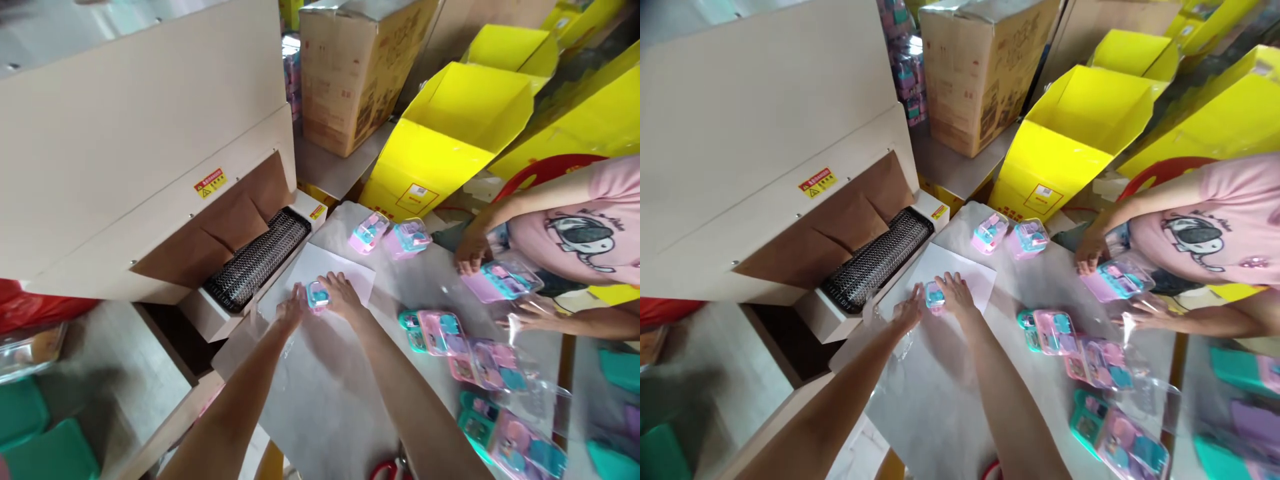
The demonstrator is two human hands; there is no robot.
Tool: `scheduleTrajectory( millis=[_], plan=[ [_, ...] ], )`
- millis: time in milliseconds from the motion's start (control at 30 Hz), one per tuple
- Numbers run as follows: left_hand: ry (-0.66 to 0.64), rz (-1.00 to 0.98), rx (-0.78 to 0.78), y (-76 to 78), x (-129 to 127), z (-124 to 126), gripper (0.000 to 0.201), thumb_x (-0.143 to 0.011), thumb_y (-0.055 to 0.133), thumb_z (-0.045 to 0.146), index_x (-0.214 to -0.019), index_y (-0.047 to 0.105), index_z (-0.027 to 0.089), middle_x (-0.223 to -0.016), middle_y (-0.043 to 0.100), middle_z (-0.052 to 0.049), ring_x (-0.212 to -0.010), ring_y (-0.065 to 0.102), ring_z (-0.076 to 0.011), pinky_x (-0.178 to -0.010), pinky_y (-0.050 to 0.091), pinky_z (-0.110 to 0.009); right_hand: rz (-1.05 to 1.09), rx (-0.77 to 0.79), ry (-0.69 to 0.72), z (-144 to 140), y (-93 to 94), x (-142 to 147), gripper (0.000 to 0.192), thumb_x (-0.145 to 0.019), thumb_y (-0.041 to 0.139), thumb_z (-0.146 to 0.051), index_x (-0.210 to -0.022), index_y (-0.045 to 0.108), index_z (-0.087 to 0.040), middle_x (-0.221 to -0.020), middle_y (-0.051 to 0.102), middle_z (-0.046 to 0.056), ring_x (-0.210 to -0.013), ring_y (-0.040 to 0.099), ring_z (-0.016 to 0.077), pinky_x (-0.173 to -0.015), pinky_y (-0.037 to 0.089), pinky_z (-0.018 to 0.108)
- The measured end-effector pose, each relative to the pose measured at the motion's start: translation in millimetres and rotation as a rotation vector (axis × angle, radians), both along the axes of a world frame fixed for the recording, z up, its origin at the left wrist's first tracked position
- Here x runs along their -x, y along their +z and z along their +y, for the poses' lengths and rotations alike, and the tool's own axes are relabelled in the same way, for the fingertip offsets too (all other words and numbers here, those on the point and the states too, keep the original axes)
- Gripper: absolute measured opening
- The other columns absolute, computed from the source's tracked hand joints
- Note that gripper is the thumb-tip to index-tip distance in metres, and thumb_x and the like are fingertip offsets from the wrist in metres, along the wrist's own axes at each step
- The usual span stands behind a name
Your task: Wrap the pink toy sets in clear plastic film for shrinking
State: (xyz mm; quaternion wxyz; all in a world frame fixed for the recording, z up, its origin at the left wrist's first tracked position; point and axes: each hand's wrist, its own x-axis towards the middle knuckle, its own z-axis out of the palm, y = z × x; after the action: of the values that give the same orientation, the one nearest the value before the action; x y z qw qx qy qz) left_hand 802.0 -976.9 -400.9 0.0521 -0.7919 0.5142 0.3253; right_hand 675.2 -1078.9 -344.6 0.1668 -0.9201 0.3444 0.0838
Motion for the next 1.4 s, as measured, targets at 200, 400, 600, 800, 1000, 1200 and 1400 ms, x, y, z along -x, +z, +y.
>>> scheduleTrajectory(
  millis=[200, 400, 600, 800, 1000, 1200, 1400],
  plan=[
    [-0.005, 0.034, -0.063, -8.1, -3.3, -1.7, 0.074, -0.078, 0.049, 0.01, -0.145, 0.022, 0.022, -0.154, 0.013, -0.012, -0.098, 0.062, -0.0323, -0.081, 0.049, -0.044, -0.07, -0.046, 0.088, 43.3, -13.3, 85.1, 0.064, -0.066, 0.05, 0.003, -0.124, 0.053, -0.023, -0.122, 0.053, 0.007, -0.112, 0.044, 0.0254, -0.089, 0.045, 0.036],
    [-0.012, 0.002, -0.024, 6.0, 6.8, 22.8, 0.069, -0.083, 0.041, 0.021, -0.147, 0.014, 0.023, -0.155, 0.003, -0.007, -0.092, 0.062, -0.0299, -0.08, 0.049, -0.044, -0.182, -0.108, 0.063, 115.5, -24.5, 178.5, 0.074, -0.069, 0.039, 0.002, -0.138, 0.036, -0.025, -0.139, 0.041, 0.006, -0.131, 0.03, 0.0238, -0.098, 0.042, 0.043],
    [-0.202, 0.461, -0.039, 13.2, 80.2, 99.9, 0.076, -0.078, 0.05, 0.027, -0.146, 0.015, 0.028, -0.154, 0.012, -0.005, -0.094, 0.063, -0.025, -0.082, 0.05, -0.039, -0.198, -0.063, -0.129, 143.0, -25.8, 191.3, 0.064, -0.08, 0.047, -0.016, -0.141, 0.029, -0.022, -0.142, 0.036, 0.012, -0.134, 0.025, 0.0278, -0.095, 0.044, 0.045],
    [-0.01, 0.755, 0.116, -1.0, 119.5, 100.3, 0.09, -0.064, 0.071, 0.038, -0.141, 0.025, 0.024, -0.149, 0.03, -0.009, -0.126, 0.043, -0.027, -0.094, 0.046, -0.036, -0.367, -0.159, -0.257, 146.7, -41.8, 178.7, 0.055, -0.081, 0.055, -0.043, -0.13, 0.044, -0.021, -0.126, 0.05, 0.013, -0.122, 0.043, 0.0279, -0.098, 0.043, 0.048],
    [-0.032, 0.736, 0.107, -8.3, 112.0, 92.8, 0.088, -0.061, 0.074, 0.032, -0.138, 0.031, 0.023, -0.145, 0.036, -0.011, -0.118, 0.051, -0.0307, -0.091, 0.047, -0.038, -0.687, -0.311, -0.878, 187.5, -55.0, 178.2, 0.072, -0.071, 0.065, -0.051, -0.13, 0.037, -0.02, -0.123, 0.045, 0.015, -0.109, 0.053, 0.0266, -0.085, 0.053, 0.044],
    [0.051, 0.736, 0.099, -9.3, 113.1, 102.4, 0.101, -0.059, 0.077, 0.042, -0.141, 0.021, 0.023, -0.144, 0.037, -0.012, -0.117, 0.052, -0.0307, -0.094, 0.045, -0.039, -0.798, -0.254, -1.211, 221.8, -46.3, 145.9, 0.05, -0.076, 0.061, -0.044, -0.117, 0.045, -0.022, -0.112, 0.047, 0.009, -0.1, 0.054, 0.0211, -0.075, 0.057, 0.038],
    [0.234, 0.938, 0.202, 1.3, 114.6, 103.2, 0.077, -0.064, 0.072, 0.046, -0.126, 0.034, 0.02, -0.116, 0.062, -0.006, -0.103, 0.06, -0.0238, -0.088, 0.048, -0.035, -0.739, -0.132, -1.195, 205.4, -24.0, 130.6, 0.038, -0.077, 0.061, -0.044, -0.106, 0.052, -0.021, -0.105, 0.052, 0.008, -0.09, 0.056, 0.0183, -0.068, 0.057, 0.033]
  ],
)
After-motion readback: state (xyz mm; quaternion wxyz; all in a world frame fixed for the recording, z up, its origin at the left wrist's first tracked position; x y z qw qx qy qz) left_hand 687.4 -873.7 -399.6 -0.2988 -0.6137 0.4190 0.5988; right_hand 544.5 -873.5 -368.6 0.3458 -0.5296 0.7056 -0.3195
